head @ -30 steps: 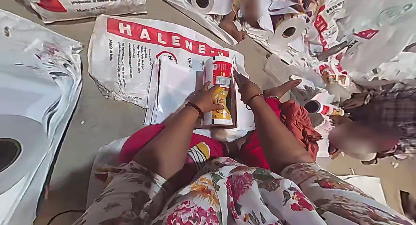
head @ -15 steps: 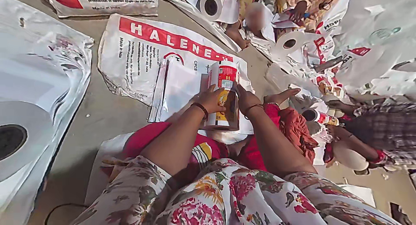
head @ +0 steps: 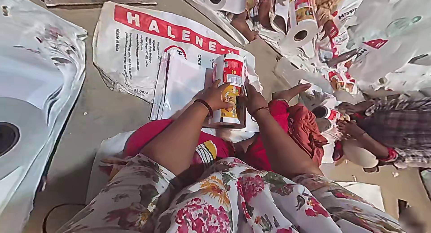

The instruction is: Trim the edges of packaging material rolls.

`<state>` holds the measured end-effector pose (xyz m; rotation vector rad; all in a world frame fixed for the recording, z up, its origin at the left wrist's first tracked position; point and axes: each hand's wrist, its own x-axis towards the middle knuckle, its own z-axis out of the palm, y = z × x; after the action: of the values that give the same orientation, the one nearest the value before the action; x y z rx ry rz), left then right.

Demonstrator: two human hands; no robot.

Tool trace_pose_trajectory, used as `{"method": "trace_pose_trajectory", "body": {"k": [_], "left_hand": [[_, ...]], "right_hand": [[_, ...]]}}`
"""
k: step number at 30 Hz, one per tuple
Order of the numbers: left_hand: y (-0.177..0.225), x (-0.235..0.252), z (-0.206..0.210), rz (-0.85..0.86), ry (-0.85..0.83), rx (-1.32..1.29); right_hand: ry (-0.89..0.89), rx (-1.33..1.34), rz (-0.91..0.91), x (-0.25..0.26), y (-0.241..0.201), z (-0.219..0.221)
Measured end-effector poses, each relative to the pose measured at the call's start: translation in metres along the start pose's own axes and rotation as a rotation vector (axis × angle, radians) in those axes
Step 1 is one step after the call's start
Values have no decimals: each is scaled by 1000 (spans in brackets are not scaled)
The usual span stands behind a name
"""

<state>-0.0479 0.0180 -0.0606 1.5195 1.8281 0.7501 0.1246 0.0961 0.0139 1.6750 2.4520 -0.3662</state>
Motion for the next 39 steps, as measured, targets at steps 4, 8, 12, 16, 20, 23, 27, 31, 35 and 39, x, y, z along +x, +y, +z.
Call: {"method": "trace_pose_trajectory", "body": {"k": [4, 8, 12, 16, 20, 23, 27, 31, 35, 39], "left_hand": [[-2, 3, 2, -9, -8, -5], [-4, 0, 2, -2, 1, -10], [-3, 2, 3, -5, 4, -2], [1, 0, 1, -8, -13, 4], [-2, 0, 0, -12, -19, 4], [2, -2, 0, -13, -18, 19], [2, -4, -2, -6, -22, 24], [-5, -1, -3, -3, -19, -16], [-4, 2, 1, 4, 3, -8], [-1, 1, 1, 5, 13, -6]], "right_hand": [[87, 85, 32, 5, 0, 11], [100, 201, 12, 6, 1, 12], [83, 164, 41, 9, 1, 12], [47, 110, 36, 16, -2, 6], [37, 92, 32, 18, -9, 4], [50, 108, 15, 21, -5, 2], [73, 115, 44, 24, 26, -9], [15, 278, 95, 19, 62, -18], [-147, 279, -130, -50, 40, -16], [-280, 47, -218, -107, 24, -12]]}}
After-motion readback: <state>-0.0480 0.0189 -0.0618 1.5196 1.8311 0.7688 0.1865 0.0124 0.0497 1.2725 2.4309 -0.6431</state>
